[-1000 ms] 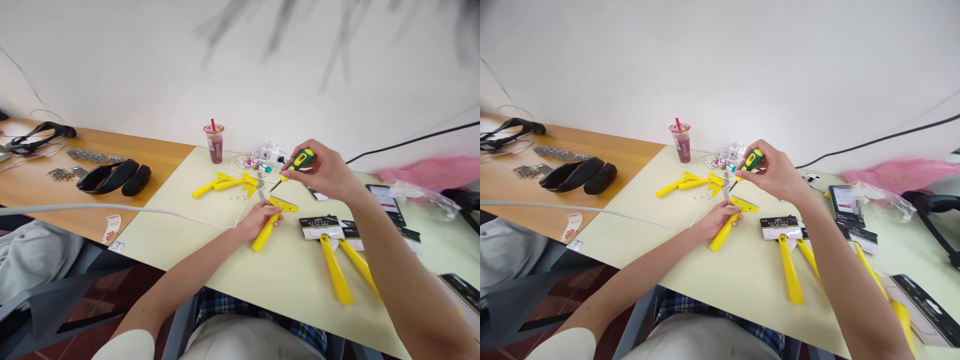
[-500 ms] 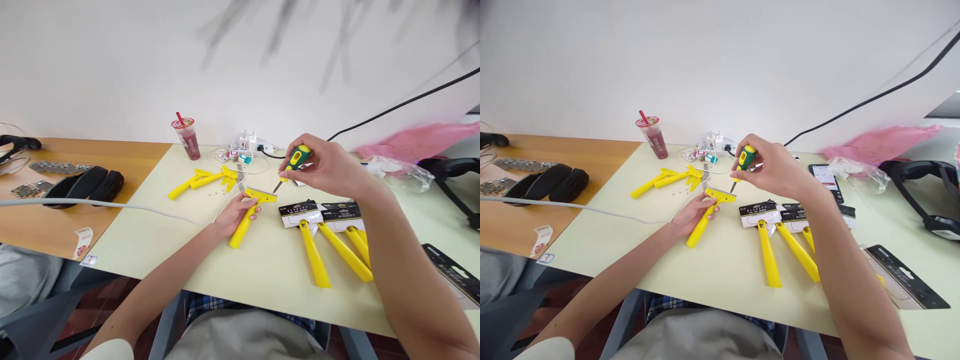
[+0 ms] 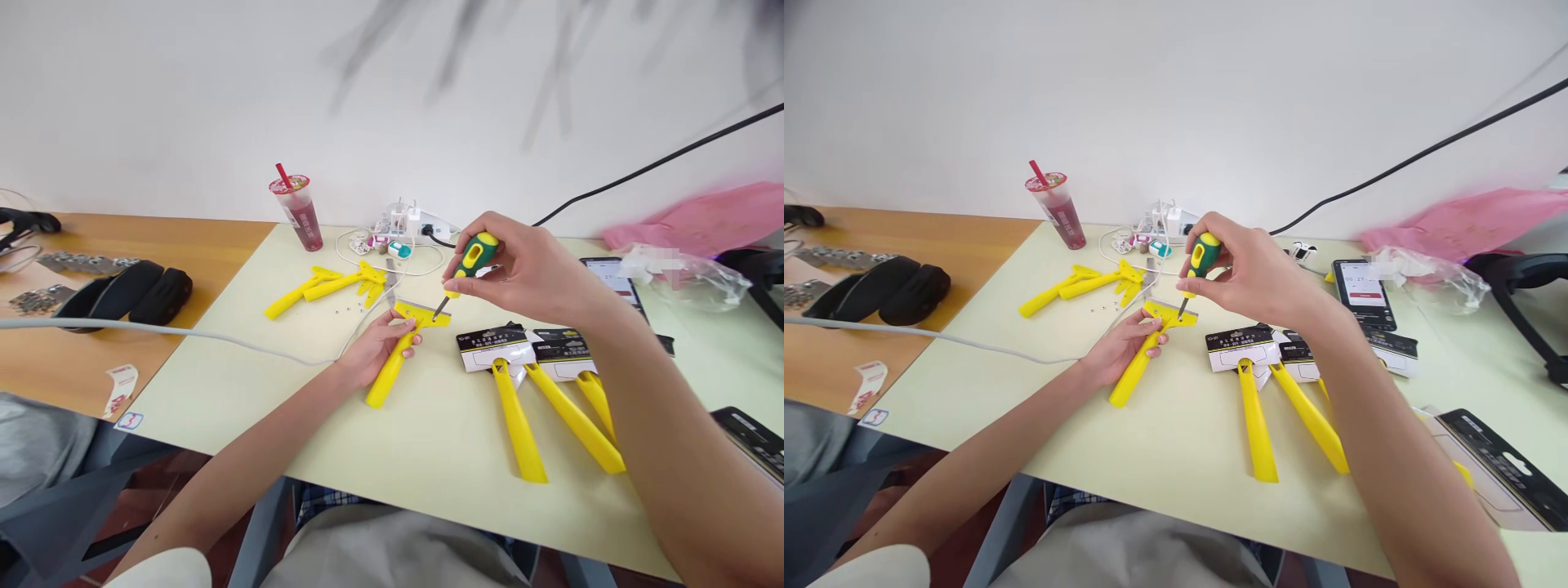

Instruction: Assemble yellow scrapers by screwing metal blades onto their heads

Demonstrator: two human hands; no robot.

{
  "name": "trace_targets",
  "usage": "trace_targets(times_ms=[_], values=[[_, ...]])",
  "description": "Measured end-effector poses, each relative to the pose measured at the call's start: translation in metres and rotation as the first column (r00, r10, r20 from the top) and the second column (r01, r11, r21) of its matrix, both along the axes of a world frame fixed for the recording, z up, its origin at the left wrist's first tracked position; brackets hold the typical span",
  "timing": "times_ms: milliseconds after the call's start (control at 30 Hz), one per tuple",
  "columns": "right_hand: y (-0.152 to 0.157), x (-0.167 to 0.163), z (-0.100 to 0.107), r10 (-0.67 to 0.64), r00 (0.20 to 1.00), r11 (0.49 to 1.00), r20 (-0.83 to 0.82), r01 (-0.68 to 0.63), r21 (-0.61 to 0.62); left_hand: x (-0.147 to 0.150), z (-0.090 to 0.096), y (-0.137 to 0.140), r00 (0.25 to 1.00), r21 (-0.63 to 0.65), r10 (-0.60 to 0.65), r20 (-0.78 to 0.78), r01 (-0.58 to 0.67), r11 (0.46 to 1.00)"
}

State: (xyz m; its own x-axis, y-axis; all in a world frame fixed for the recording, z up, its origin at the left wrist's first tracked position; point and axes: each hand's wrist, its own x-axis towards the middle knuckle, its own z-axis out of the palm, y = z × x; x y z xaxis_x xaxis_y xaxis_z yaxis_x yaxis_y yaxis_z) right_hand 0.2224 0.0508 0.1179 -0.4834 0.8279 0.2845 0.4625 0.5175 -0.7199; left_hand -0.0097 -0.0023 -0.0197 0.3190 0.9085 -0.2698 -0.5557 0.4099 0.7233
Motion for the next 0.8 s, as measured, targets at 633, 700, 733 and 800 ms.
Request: trace_targets(times_ms=[633, 700, 733, 800], values=[[0.0075, -0.0005, -0.009, 0.008, 0.996, 1.0, 0.093, -0.01, 0.027, -0.0014, -0.0018, -0.0005, 1.0, -0.014, -0.003, 0.015, 0.003, 1.0], [0.0076, -0.0004, -0.0087, 0.004, 0.995, 1.0, 0.101, -0.007, 0.028, -0.0018, -0.0026, -0.0004, 1.0, -0.008, -0.007, 0.016, 0.007, 1.0], [0.0074, -0.0006, -0.0084, 0.005, 0.995, 1.0, 0.102, -0.008, 0.026, -0.0018, -0.0028, -0.0005, 1.0, -0.006, -0.007, 0.016, 0.008, 1.0], [0.0066, -0.0014, -0.0077, 0.008, 0.995, 1.0, 0.097, -0.01, 0.021, -0.0016, -0.0024, -0.0005, 1.0, -0.004, -0.007, 0.016, 0.007, 1.0]])
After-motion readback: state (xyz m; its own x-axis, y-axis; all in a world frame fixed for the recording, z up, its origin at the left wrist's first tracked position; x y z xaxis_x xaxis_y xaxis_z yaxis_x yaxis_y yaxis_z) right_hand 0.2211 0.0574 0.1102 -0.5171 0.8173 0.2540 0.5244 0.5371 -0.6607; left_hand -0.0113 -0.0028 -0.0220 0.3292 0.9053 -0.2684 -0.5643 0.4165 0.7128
